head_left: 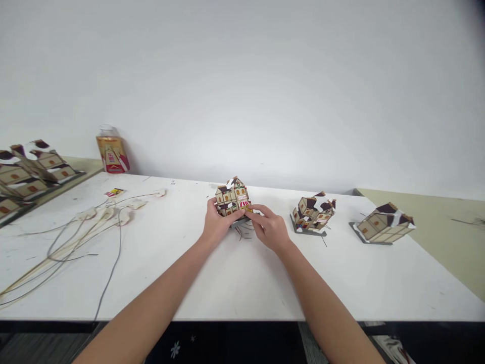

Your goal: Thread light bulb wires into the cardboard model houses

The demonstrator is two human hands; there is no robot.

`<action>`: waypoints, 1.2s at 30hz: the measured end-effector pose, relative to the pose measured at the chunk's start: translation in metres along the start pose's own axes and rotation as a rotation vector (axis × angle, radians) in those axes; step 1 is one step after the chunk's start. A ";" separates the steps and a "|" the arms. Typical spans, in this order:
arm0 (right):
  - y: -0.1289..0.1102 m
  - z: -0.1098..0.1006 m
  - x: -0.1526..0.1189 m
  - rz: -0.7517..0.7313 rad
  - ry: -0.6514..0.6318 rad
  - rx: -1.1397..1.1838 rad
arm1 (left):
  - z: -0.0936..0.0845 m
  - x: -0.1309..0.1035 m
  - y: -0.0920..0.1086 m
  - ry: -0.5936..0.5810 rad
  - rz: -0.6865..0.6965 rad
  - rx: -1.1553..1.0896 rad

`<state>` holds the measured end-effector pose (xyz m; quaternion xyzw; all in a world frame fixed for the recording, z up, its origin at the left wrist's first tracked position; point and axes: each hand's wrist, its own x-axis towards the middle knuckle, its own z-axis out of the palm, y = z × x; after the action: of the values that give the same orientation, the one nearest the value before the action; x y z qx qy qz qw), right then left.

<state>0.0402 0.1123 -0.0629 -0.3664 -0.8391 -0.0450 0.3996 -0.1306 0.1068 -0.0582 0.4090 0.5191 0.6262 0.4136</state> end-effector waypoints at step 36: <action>-0.010 0.010 -0.005 0.010 0.034 -0.254 | 0.000 0.001 0.014 0.071 -0.241 -0.103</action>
<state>0.0289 0.1060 -0.0709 -0.4174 -0.8178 -0.1553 0.3645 -0.1328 0.1063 -0.0441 0.2995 0.5461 0.6118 0.4876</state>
